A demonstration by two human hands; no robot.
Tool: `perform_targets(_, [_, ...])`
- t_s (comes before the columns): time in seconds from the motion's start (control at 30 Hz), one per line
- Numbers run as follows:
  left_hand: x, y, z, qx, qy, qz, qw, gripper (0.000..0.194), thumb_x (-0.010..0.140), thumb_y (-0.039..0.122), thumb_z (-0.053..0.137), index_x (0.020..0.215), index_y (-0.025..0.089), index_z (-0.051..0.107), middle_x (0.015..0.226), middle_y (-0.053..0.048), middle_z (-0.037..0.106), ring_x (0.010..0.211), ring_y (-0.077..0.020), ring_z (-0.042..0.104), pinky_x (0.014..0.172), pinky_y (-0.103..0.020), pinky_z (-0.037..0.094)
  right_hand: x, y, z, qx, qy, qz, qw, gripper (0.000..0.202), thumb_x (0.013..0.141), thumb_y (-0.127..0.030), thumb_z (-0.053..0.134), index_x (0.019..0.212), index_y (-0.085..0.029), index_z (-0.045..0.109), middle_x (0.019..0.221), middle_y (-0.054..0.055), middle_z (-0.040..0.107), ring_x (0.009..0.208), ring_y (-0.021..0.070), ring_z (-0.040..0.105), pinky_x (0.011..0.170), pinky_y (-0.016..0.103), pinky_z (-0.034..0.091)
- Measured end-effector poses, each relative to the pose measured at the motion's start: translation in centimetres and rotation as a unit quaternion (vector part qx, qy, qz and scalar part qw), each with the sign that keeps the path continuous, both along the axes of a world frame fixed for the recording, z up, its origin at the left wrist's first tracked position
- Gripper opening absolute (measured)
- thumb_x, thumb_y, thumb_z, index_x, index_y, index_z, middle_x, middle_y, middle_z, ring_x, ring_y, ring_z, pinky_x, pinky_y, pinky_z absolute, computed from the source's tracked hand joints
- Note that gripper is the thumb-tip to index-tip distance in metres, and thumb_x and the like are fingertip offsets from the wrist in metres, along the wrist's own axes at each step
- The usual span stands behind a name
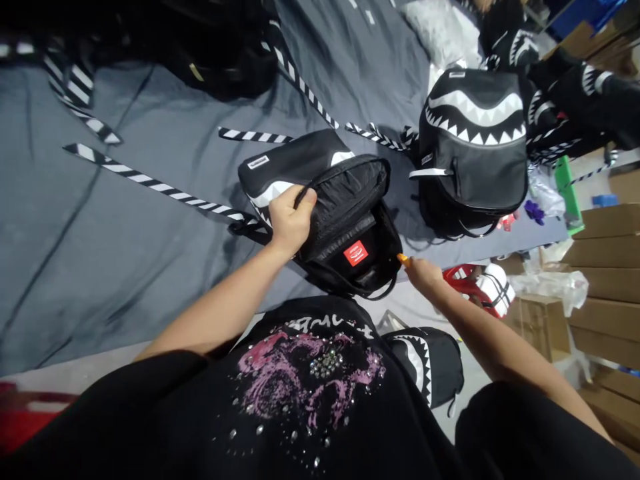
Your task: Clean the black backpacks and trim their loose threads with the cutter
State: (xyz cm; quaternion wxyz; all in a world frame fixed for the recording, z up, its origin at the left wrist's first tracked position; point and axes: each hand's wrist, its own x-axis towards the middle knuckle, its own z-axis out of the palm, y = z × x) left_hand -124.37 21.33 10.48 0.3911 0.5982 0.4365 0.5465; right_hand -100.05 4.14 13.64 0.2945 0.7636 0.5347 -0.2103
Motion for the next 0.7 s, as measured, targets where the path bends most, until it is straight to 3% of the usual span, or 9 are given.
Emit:
perform_targets(0.1, [0.6,-0.9,1.0,0.007,0.006,-0.033,0.999,0.048,0.090,0.059,0.051,0.065,0.018,0.052,0.055,0.004,0.043,0.054,-0.0093,0.038,0.053,-0.023,0.033,-1.6,0.7,-2.4,0.037,0.002,0.007,0.999,0.040,0.100,-0.040,0.039,0.123,-0.011,0.056,0.088,0.019,0.072,0.079,0.0281,0.072,0.070,0.036,0.051])
perform_targets(0.23, [1.3,-2.0,1.9,0.029,0.034,-0.084,0.995,0.047,0.091,0.057,0.052,0.065,0.018,0.054,0.053,0.006,0.039,0.050,-0.0078,0.035,0.051,-0.023,0.031,-5.6,2.6,-7.8,0.088,0.099,0.062,0.989,0.042,0.098,-0.047,0.045,0.127,-0.017,0.053,0.102,0.014,0.073,0.092,0.0232,0.070,0.077,0.027,0.048])
perform_targets(0.3, [1.1,-2.0,1.7,0.033,0.046,-0.057,0.997,0.047,0.091,0.057,0.053,0.065,0.018,0.053,0.054,0.005,0.040,0.052,-0.0081,0.036,0.051,-0.023,0.031,-6.2,3.3,-10.1,0.116,0.118,0.050,0.985,0.044,0.099,-0.045,0.044,0.129,-0.015,0.051,0.105,0.014,0.072,0.094,0.0223,0.070,0.076,0.025,0.046])
perform_targets(0.37, [0.6,-1.6,1.2,0.038,0.047,0.019,0.998,0.049,0.090,0.060,0.051,0.064,0.018,0.050,0.057,0.005,0.040,0.056,-0.0088,0.036,0.053,-0.024,0.031,-5.7,3.4,-11.7,0.152,0.114,0.012,0.982,0.048,0.103,-0.042,0.030,0.134,-0.009,0.045,0.107,0.017,0.071,0.092,0.0236,0.070,0.073,0.027,0.046])
perform_targets(0.47, [0.0,-1.0,0.3,0.055,0.059,0.088,0.993,0.052,0.090,0.063,0.049,0.064,0.019,0.047,0.059,0.004,0.040,0.059,-0.0098,0.036,0.056,-0.025,0.032,-4.6,2.7,-13.3,0.196,0.119,-0.033,0.973,0.054,0.105,-0.041,0.016,0.137,-0.005,0.039,0.109,0.020,0.070,0.093,0.0249,0.069,0.072,0.028,0.044])
perform_targets(0.6, [0.4,-1.2,0.0,0.065,0.086,0.081,0.991,0.051,0.092,0.062,0.047,0.065,0.019,0.047,0.060,0.004,0.038,0.059,-0.0099,0.036,0.057,-0.025,0.031,-4.2,1.6,-14.1,0.211,0.168,-0.027,0.963,0.047,0.101,-0.048,0.037,0.131,-0.013,0.049,0.111,0.013,0.071,0.097,0.0233,0.068,0.076,0.025,0.042])
perform_targets(0.7, [0.6,-1.5,0.2,0.074,0.102,0.073,0.989,0.052,0.091,0.064,0.046,0.065,0.019,0.049,0.060,0.004,0.039,0.059,-0.0100,0.037,0.057,-0.026,0.032,-4.4,1.2,-14.1,0.221,0.158,-0.052,0.961,0.052,0.103,-0.046,0.026,0.132,-0.009,0.046,0.107,0.016,0.072,0.092,0.0241,0.069,0.071,0.027,0.041])
